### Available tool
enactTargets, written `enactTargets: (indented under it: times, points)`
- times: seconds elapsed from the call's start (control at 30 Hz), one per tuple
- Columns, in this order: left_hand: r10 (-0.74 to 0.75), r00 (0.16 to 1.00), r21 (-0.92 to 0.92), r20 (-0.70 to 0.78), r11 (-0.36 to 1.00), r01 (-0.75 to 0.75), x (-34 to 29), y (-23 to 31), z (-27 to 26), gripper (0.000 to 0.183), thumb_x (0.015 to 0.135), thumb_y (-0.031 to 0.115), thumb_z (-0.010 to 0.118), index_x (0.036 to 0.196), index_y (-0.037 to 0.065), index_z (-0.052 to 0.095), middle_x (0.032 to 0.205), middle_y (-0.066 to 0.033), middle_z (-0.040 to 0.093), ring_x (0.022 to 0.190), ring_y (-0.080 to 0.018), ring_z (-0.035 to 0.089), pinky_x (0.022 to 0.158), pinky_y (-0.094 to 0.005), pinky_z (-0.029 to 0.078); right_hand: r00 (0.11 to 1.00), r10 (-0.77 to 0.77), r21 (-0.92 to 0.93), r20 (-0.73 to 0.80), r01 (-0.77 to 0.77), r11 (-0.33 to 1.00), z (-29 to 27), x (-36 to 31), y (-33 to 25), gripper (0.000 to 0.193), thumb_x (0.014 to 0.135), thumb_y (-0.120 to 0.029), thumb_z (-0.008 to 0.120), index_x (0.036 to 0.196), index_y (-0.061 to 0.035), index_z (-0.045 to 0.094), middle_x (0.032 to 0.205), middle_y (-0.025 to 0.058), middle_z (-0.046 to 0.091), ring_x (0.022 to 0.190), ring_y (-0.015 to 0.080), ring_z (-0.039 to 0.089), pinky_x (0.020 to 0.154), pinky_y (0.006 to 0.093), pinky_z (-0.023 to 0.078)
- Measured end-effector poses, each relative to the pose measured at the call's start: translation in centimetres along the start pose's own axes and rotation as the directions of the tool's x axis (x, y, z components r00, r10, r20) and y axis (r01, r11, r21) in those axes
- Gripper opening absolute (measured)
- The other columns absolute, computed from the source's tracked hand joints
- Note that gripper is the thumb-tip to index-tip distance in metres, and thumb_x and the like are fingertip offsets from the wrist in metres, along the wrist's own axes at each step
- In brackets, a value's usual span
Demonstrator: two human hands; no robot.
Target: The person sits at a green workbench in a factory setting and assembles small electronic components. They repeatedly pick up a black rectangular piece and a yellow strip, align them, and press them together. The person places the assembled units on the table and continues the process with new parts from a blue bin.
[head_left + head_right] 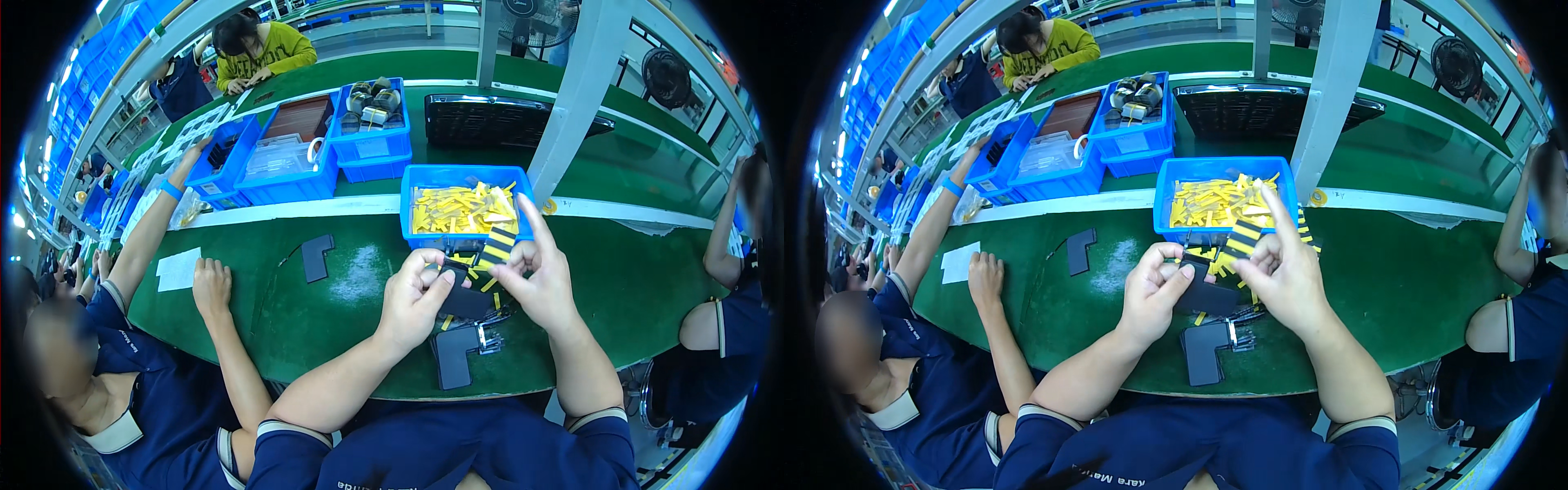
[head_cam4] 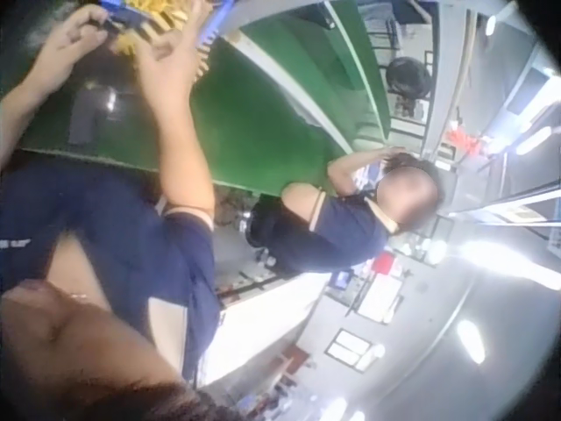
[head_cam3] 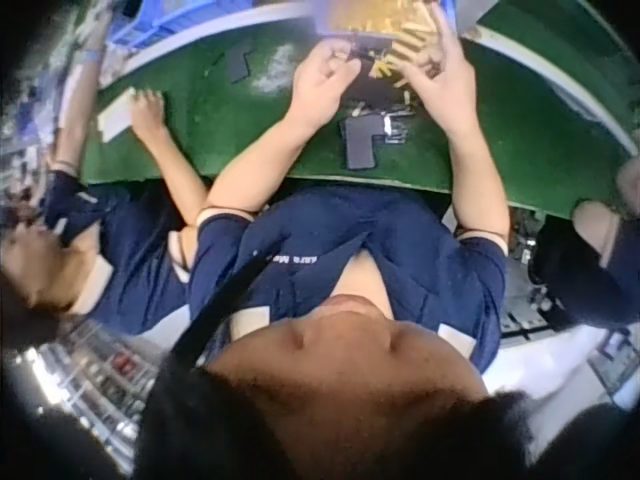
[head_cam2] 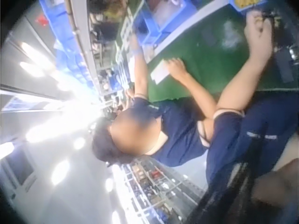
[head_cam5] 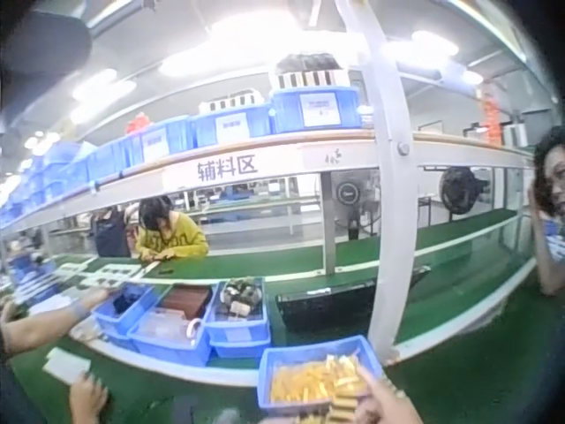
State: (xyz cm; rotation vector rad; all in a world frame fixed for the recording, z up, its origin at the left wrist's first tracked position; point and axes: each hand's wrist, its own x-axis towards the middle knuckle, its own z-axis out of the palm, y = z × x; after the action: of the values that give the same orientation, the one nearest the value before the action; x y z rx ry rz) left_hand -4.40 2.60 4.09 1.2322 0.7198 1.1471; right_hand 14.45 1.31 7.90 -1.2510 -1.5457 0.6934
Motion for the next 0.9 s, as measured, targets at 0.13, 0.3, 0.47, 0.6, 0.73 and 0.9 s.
enactTargets:
  times: [0.13, 0.3, 0.47, 0.6, 0.73, 0.9]
  points:
    - [0.089, 0.996, 0.079, 0.01, 0.993, -0.089, -0.4, -0.3, 0.7, 0.018, 0.091, 0.003, 0.051, 0.108, 0.0, 0.043, 0.087, -0.0122, 0.067, 0.08, -0.0114, 0.063, 0.069, -0.0237, 0.05, 0.989, -0.146, 0.076, -0.006, 0.146, 0.986, -0.1, -0.2, -0.1, 0.054, 0.073, 0.002, 0.068, 0.124, -0.0057, 0.051, 0.069, 0.0029, 0.058, 0.057, 0.0067, 0.052, 0.055, 0.0207, 0.043]
    - [0.229, 0.971, 0.372, 0.072, 0.897, -0.239, -0.5, -0.4, 0.8, 0.022, 0.089, 0.006, 0.054, 0.108, 0.001, 0.043, 0.076, -0.0127, 0.067, 0.072, -0.0126, 0.066, 0.062, -0.0252, 0.048, 0.988, -0.116, 0.003, -0.101, 0.117, 0.993, -0.1, -0.2, 0.6, 0.01, 0.076, 0.0, 0.066, 0.087, -0.0006, 0.066, 0.079, 0.0057, 0.059, 0.064, 0.0086, 0.054, 0.059, 0.0213, 0.043]
    - [0.173, 0.984, 0.356, 0.053, 0.917, -0.18, -0.4, -0.6, 0.2, 0.021, 0.09, 0.004, 0.053, 0.108, 0.001, 0.043, 0.081, -0.0129, 0.068, 0.075, -0.0129, 0.065, 0.064, -0.0256, 0.049, 0.928, -0.092, 0.055, -0.361, 0.12, 0.991, -0.2, 0.2, 1.1, 0.008, 0.079, -0.002, 0.065, 0.086, 0.0006, 0.065, 0.082, 0.0052, 0.057, 0.069, 0.01, 0.054, 0.062, 0.022, 0.042]
    - [0.205, 0.978, 0.266, 0.049, 0.941, -0.21, -0.5, -0.5, 0.9, 0.021, 0.089, 0.002, 0.052, 0.108, 0.001, 0.043, 0.08, -0.0111, 0.067, 0.072, -0.0118, 0.063, 0.062, -0.025, 0.048, 0.994, -0.074, 0.023, -0.085, 0.076, 0.997, 0.1, -0.2, 1.2, 0.008, 0.077, -0.008, 0.069, 0.078, -0.0009, 0.067, 0.074, 0.0039, 0.057, 0.064, 0.0101, 0.052, 0.059, 0.0219, 0.039]
    - [0.208, 0.973, 0.382, 0.1, 0.895, -0.231, -0.5, -0.7, 0.3, 0.022, 0.088, 0.003, 0.054, 0.108, 0.001, 0.044, 0.081, -0.012, 0.068, 0.074, -0.0131, 0.066, 0.062, -0.0252, 0.049, 0.993, 0.119, 0.376, -0.003, -0.109, 0.92, 0.7, -0.4, 1.1, 0.006, 0.082, -0.005, 0.065, 0.081, 0.001, 0.066, 0.076, 0.0008, 0.059, 0.069, 0.0048, 0.052, 0.061, 0.0196, 0.041]
    - [0.218, 0.97, 0.346, 0.105, 0.907, -0.241, -0.6, -1.0, 0.5, 0.023, 0.089, 0.004, 0.054, 0.109, 0.002, 0.043, 0.084, -0.0114, 0.069, 0.073, -0.0135, 0.066, 0.064, -0.0253, 0.049, 0.931, 0.27, 0.642, 0.246, -0.365, 0.674, 0.2, -0.1, 1.9, 0.006, 0.083, -0.008, 0.065, 0.084, -0.0021, 0.065, 0.079, 0.0012, 0.063, 0.071, 0.0055, 0.055, 0.065, 0.0204, 0.044]
